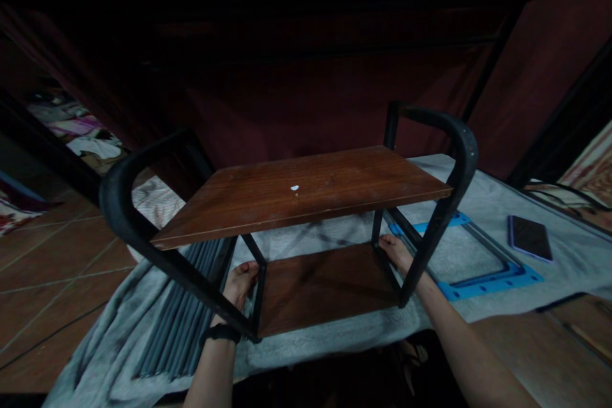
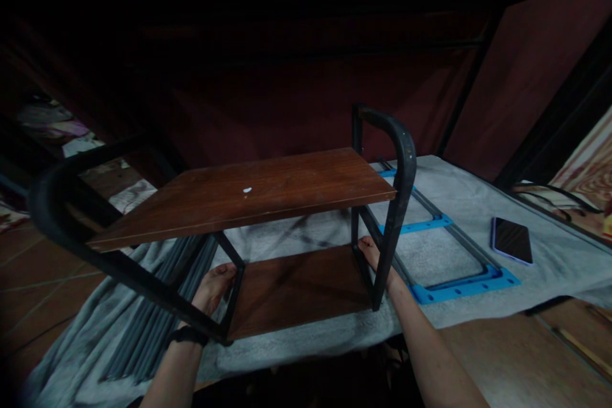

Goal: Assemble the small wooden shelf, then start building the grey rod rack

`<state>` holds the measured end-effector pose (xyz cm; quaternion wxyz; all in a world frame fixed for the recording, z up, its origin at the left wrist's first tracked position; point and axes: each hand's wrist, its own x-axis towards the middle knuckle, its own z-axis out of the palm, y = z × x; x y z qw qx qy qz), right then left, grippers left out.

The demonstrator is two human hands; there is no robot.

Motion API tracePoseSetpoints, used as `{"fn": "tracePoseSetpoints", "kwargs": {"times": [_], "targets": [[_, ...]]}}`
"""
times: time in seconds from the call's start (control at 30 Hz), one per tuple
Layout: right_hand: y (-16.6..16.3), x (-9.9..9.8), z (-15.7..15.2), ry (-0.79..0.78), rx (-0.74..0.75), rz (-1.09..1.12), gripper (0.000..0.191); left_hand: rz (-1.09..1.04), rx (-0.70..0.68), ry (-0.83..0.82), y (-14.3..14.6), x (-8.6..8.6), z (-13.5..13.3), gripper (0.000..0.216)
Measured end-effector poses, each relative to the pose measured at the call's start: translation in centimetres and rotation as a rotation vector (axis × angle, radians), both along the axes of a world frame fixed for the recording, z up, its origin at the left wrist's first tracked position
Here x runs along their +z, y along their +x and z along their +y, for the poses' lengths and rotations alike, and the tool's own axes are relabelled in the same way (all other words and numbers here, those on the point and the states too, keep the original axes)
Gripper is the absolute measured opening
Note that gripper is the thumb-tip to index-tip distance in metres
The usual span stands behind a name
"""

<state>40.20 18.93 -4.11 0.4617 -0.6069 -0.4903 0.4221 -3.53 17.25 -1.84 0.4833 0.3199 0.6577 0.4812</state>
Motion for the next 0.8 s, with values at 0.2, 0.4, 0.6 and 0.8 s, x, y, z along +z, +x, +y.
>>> {"fn": "tracePoseSetpoints", "kwargs": {"times": [0.2, 0.4, 0.6, 0.8], "targets": [[0.5, -0.4, 0.4, 0.049, 0.002, -0.039, 0.031, 0.050, -0.009, 0.032, 0.5, 0.9, -0.4, 0.023], [0.6, -0.5, 0.4, 0.031, 0.004, -0.126, 0.025, 0.055, -0.063, 0.029, 0.2, 0.9, -0.7, 0.029], [0.6, 0.4, 0.1, 0.058, 0.018, -0.179, 0.024, 0.034, -0.045, 0.035, 0.1, 0.6, -0.3, 0.021], [0.8, 0.5, 0.0, 0.033, 0.042, -0.167, 0.027, 0.028, -0.052, 0.029, 0.3, 0.9, -0.4, 0.017]]}}
